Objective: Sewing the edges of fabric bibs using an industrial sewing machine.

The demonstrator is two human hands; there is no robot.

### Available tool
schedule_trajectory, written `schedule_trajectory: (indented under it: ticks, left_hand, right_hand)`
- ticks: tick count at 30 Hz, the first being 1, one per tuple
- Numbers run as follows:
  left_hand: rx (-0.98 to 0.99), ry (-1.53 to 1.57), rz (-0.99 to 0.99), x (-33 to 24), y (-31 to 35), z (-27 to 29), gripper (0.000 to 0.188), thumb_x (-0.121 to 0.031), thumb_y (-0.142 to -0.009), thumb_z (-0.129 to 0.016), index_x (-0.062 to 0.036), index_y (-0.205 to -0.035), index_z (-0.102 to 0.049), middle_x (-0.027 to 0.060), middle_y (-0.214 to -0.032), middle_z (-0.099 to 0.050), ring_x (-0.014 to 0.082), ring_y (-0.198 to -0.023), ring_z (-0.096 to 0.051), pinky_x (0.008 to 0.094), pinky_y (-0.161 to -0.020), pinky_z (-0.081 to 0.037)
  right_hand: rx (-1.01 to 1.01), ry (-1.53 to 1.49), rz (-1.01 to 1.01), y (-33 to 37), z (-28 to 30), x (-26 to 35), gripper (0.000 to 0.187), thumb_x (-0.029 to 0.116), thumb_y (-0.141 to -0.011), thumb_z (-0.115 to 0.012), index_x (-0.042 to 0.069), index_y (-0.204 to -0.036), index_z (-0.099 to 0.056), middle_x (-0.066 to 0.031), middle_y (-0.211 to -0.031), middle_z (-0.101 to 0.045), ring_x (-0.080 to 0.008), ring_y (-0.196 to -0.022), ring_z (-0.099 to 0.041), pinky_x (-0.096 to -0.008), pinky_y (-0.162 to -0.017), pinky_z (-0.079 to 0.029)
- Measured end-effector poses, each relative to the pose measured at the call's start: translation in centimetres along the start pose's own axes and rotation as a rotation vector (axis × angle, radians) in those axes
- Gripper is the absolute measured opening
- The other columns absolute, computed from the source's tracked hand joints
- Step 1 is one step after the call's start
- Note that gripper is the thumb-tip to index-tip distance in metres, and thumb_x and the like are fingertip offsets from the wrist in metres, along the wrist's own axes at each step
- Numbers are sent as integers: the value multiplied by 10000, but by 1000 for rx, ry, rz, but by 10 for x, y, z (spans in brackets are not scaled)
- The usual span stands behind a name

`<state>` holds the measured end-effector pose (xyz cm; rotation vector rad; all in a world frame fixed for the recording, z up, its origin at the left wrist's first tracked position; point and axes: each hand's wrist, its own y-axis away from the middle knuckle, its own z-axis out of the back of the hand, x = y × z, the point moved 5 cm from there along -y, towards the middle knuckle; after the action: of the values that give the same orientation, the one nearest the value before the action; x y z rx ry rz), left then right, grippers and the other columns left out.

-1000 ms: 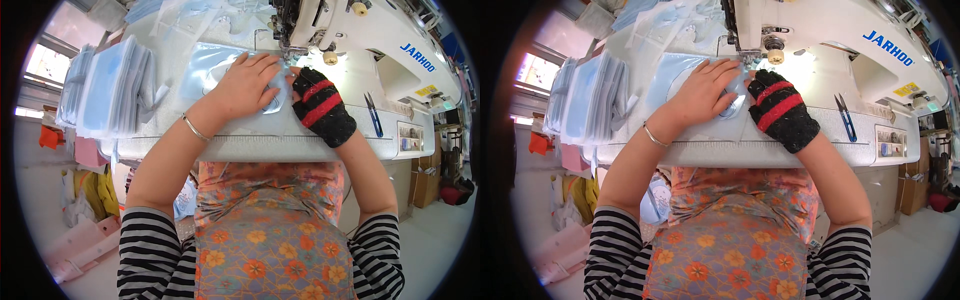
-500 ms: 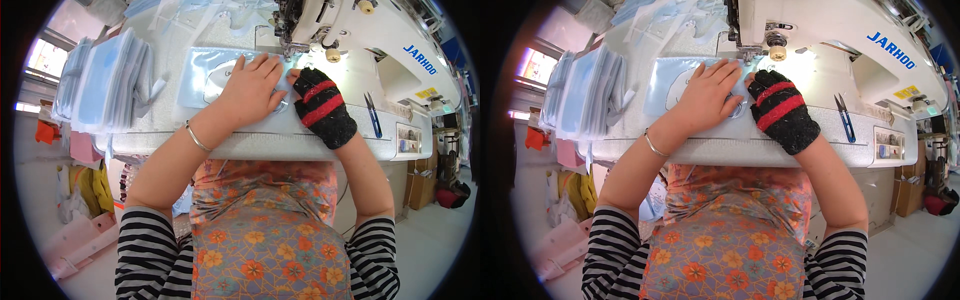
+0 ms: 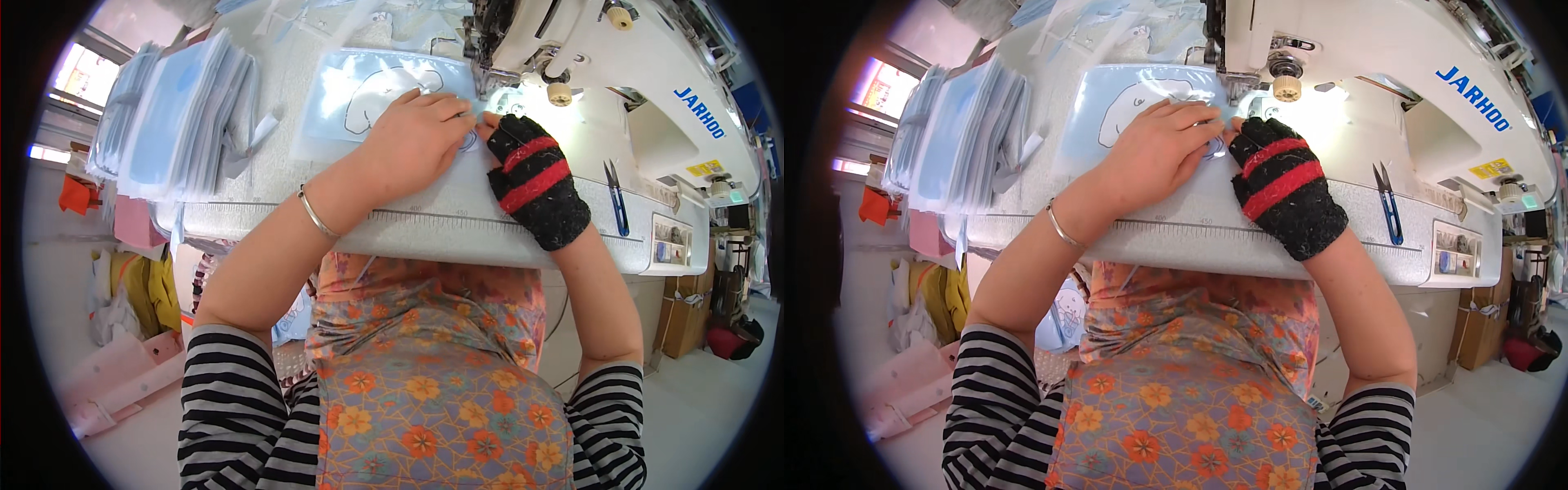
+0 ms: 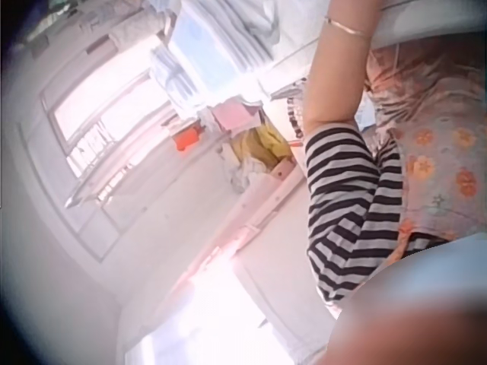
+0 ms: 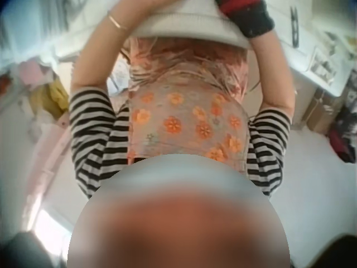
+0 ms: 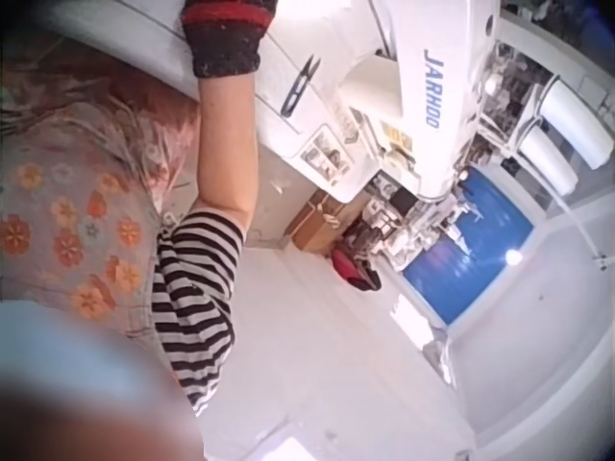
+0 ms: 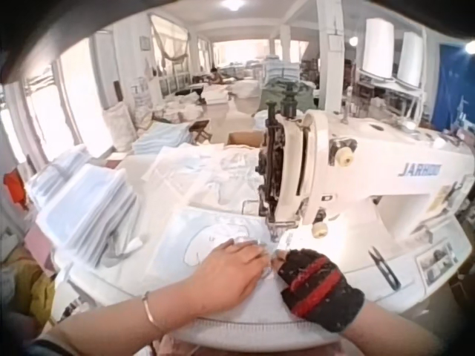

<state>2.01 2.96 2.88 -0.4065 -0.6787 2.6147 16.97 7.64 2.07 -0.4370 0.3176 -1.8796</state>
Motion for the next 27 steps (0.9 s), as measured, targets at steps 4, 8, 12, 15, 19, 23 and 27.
schedule_trajectory:
  ticks: [4, 8, 12, 15, 19, 23, 27]
  left_hand:
    - [44, -6, -28, 7, -6, 1, 266, -105, -802, -653, -54, -1062, -633, 92, -1168, -633, 282, -1098, -601, 432, -950, -470]
    - [65, -44, -97, 14, -9, -1, 322, -92, -775, -655, -52, -1093, -629, 87, -1207, -628, 279, -1145, -583, 423, -962, -466]
    - [71, -66, -115, 18, -12, -2, 384, -65, -751, -645, -46, -1134, -618, 88, -1247, -620, 278, -1183, -565, 414, -988, -453]
    - [74, -94, -111, 21, -10, -5, 399, -58, -759, -631, -43, -1158, -608, 94, -1267, -613, 269, -1204, -556, 406, -1006, -445]
    - [104, -89, -77, 26, -13, -10, 409, -52, -783, -606, -59, -1192, -600, 83, -1296, -600, 256, -1239, -537, 421, -1034, -432]
    - [120, -99, -31, 26, -15, -13, 391, -55, -821, -572, -82, -1210, -609, 57, -1321, -586, 246, -1274, -511, 460, -1055, -417]
    - [99, -70, -6, 29, -12, -14, 367, -64, -834, -561, -74, -1196, -620, 52, -1321, -586, 249, -1275, -509, 475, -1050, -420]
  right_hand:
    - [12, 0, -7, 0, 0, 0, 495, 27, -715, -611, 30, -1209, -586, -160, -1264, -586, -349, -1156, -548, -451, -1022, -425]
    - [-35, 29, -3, -1, -1, 2, 417, 65, -776, -620, 12, -1188, -587, -176, -1244, -591, -360, -1143, -553, -458, -1013, -429]
    - [-13, 41, -58, -6, 3, 5, 368, 114, -830, -626, -1, -1177, -590, -185, -1224, -594, -370, -1130, -556, -461, -1004, -434]
    - [-11, 73, -74, -7, 3, 8, 333, 133, -840, -627, 14, -1150, -606, -177, -1209, -600, -356, -1124, -558, -451, -994, -441]
    - [-69, 4, -223, -6, 0, -18, 214, 133, -852, -619, 20, -1028, -661, -174, -1068, -654, -358, -1005, -613, -425, -931, -484]
    - [-234, 169, -335, 4, 7, -76, 296, 239, -860, -644, 53, -1085, -690, -197, -1003, -674, -375, -932, -642, -420, -849, -514]
    - [22, 96, -482, -13, 7, -84, 310, 339, -864, -629, 47, -946, -693, -200, -866, -664, -379, -855, -631, -467, -771, -489]
